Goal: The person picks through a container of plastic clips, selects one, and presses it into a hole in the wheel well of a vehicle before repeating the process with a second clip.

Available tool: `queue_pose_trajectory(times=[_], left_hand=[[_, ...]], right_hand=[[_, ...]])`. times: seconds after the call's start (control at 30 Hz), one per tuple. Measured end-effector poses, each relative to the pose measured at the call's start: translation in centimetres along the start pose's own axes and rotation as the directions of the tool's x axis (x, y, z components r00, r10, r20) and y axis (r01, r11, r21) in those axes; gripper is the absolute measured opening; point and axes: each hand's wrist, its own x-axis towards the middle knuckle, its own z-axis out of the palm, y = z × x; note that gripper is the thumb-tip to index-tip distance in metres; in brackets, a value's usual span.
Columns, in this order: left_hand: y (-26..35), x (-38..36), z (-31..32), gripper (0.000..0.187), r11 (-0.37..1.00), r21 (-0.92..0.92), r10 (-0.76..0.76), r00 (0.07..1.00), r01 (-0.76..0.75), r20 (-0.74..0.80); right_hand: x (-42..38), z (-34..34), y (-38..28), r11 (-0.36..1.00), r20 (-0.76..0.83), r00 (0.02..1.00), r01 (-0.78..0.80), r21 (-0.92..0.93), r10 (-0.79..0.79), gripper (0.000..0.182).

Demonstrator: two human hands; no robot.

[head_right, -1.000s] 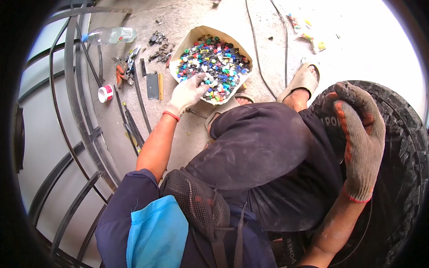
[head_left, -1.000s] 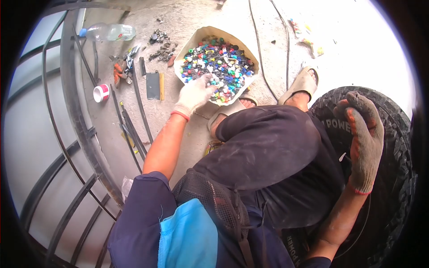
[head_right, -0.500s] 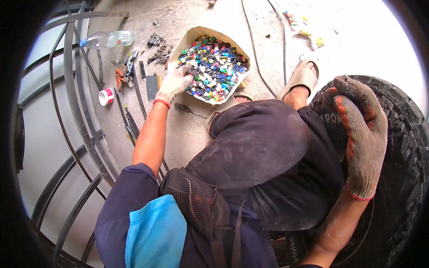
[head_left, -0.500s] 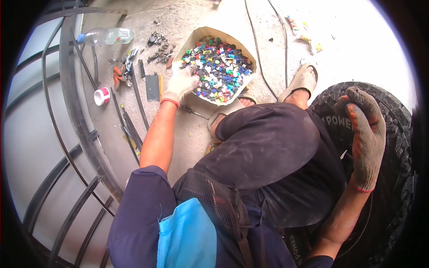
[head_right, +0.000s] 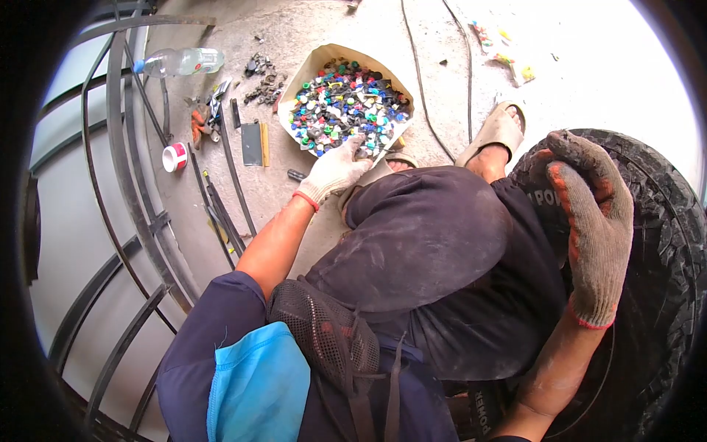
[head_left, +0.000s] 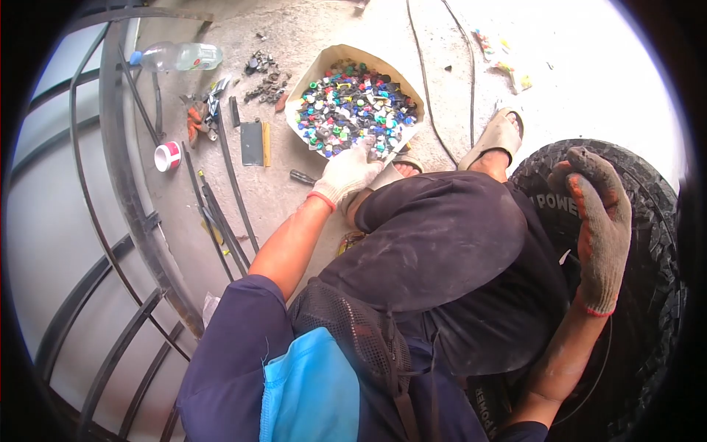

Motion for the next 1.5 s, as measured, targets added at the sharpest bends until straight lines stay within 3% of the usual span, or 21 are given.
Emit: queue_pose_trajectory(times=[0.13, 0.2, 0.27, 0.4, 0.47, 0.53, 0.57, 0.6, 0.67, 0.77, 0.8, 0.9, 0.93, 1.0, 1.2, 1.27, 1.3, 1.43, 1.5], left_hand=[[-2.2, 0.6, -1.0, 0.072, 0.994, -0.091, 0.039, 0.989, -0.053, -0.141], [-1.9, 0.1, -4.0, 0.066, 0.989, -0.141, -0.058, 0.992, 0.041, -0.115], [-4.8, 1.8, -4.6, 0.058, 0.997, -0.074, -0.04, 0.978, 0.026, -0.205], [-6.0, 3.2, -7.1, 0.049, 0.994, -0.079, -0.087, 0.987, 0.077, -0.136], [-5.5, 4.2, -7.6, 0.044, 0.975, 0.222, -0.039, 0.998, 0.028, 0.044], [-5.2, 5.2, -8.2, 0.048, 0.984, 0.175, -0.041, 0.999, 0.04, 0.002], [-4.9, 5.8, -8.5, 0.051, 0.95, 0.31, 0.078, 0.988, -0.034, -0.131], [-4.6, 6.3, -8.7, 0.054, 0.947, 0.316, 0.012, 0.977, 0.057, -0.211], [-5.6, 7.4, -8.8, 0.055, 0.997, 0.044, -0.051, 0.969, 0.064, -0.242], [-5.8, 6.9, -9.2, 0.052, 0.999, -0.046, -0.038, 0.971, 0.028, -0.236], [-5.9, 6.8, -9.1, 0.052, 0.999, -0.046, -0.039, 0.971, 0.029, -0.235], [-6.1, 5.9, -8.4, 0.045, 0.981, 0.192, 0.03, 0.983, 0.005, -0.182], [-5.9, 5.2, -7.8, 0.045, 1.0, 0.022, 0.023, 0.992, -0.02, -0.126], [-5.3, 4.3, -7.2, 0.046, 0.999, -0.002, -0.044, 0.999, 0.044, 0.011], [-6.4, 3.9, -5.9, 0.06, 1.0, 0.003, -0.01, 0.993, 0.01, -0.115], [-5.7, 2.9, -6.6, 0.065, 0.997, 0.047, -0.04, 0.951, 0.057, -0.306], [-6.1, 3.2, -7.1, 0.067, 0.995, -0.011, -0.096, 0.965, 0.097, -0.243], [-7.4, 3.3, -7.2, 0.063, 0.992, 0.045, -0.096, 0.951, 0.115, -0.293], [-6.7, 2.4, -7.6, 0.054, 0.992, 0.033, -0.111, 0.973, 0.12, -0.201]], right_hand=[[-0.1, -0.1, 0.0, 1.0, 0.001, 1.0, -0.017, 0.015, 0.017, 0.031], [-0.1, -0.2, 0.0, 1.0, -0.009, 1.0, -0.028, 0.0, 0.028, 0.032], [0.0, -0.4, 0.2, 0.999, -0.006, 0.999, -0.039, -0.008, 0.039, 0.032], [0.1, -0.4, 0.3, 1.0, 0.006, 1.0, -0.017, 0.012, 0.017, 0.032], [0.1, -0.5, 0.4, 1.0, 0.005, 1.0, -0.017, 0.007, 0.017, 0.032], [0.2, -0.5, 0.3, 1.0, 0.001, 1.0, -0.015, 0.007, 0.015, 0.032], [0.2, -0.4, 0.3, 1.0, -0.001, 1.0, -0.014, 0.006, 0.014, 0.032], [0.1, -0.5, 0.3, 1.0, -0.005, 1.0, -0.02, 0.004, 0.02, 0.032], [0.1, -0.5, 0.2, 1.0, 0.011, 1.0, -0.012, -0.015, 0.012, 0.032], [0.1, -0.6, 0.3, 1.0, 0.006, 1.0, -0.024, 0.011, 0.024, 0.032], [0.1, -0.7, 0.3, 1.0, 0.007, 1.0, -0.025, 0.012, 0.025, 0.032], [0.3, -0.8, 0.4, 0.999, 0.006, 0.999, -0.039, -0.006, 0.039, 0.032], [0.3, -0.7, 0.4, 0.999, 0.014, 0.999, -0.043, -0.001, 0.043, 0.032], [0.5, -0.5, 0.4, 0.999, 0.025, 0.999, -0.042, 0.003, 0.042, 0.032], [0.3, 0.2, 0.0, 0.999, 0.019, 0.999, -0.031, -0.015, 0.031, 0.032], [0.1, 0.2, -0.1, 1.0, 0.013, 1.0, -0.011, 0.004, 0.011, 0.03], [0.1, 0.2, -0.1, 1.0, 0.012, 1.0, -0.011, 0.005, 0.011, 0.03], [0.2, 0.0, 0.0, 1.0, 0.006, 1.0, -0.022, -0.022, 0.022, 0.031], [0.2, -0.1, 0.1, 0.999, 0.011, 0.999, -0.039, -0.031, 0.039, 0.031]])
